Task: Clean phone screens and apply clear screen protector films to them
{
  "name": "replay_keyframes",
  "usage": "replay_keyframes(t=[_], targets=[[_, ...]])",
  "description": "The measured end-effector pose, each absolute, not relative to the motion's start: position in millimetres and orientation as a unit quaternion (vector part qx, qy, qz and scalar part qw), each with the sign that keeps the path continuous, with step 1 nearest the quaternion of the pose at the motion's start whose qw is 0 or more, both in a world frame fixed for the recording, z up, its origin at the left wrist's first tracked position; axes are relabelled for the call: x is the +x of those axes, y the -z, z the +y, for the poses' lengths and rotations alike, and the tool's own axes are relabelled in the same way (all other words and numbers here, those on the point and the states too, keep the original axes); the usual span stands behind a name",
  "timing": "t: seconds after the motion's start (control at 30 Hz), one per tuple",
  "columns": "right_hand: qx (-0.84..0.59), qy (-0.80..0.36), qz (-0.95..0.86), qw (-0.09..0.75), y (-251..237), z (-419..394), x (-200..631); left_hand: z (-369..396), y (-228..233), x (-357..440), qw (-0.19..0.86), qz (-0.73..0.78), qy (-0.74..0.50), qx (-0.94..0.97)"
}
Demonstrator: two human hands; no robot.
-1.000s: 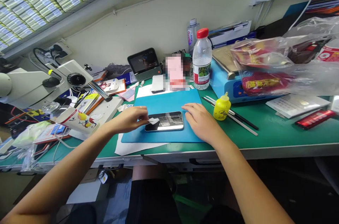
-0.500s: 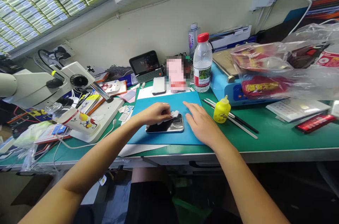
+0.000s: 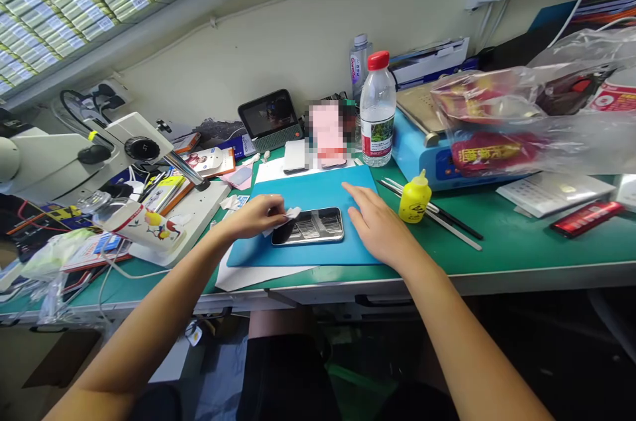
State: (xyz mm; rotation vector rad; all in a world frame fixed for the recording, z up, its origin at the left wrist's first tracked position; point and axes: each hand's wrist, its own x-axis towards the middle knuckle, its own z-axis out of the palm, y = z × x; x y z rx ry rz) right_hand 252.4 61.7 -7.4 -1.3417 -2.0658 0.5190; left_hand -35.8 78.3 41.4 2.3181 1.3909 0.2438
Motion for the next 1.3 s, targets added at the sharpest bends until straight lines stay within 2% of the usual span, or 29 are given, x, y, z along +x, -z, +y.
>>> replay_keyframes(t=[0.3, 0.83, 1.07, 1.3], targets=[[-0.511, -0.205, -0.785, 0.285, 4, 60, 251, 76, -36, -60, 0.265, 0.535, -0.107, 0.795], [-0.497, -0.195, -0.788, 0.307, 8, 63, 250, 106, -40, 65, 0.326, 0.462, -0.102, 0.818], [-0.511, -0.196, -0.783, 0.296, 6, 61, 251, 103, -40, 24, 0.299, 0.501, -0.103, 0.806], [-0.503, -0.188, -0.790, 0.295, 4, 59, 251, 68, -37, -37, 0.220, 0.562, -0.116, 0.789]])
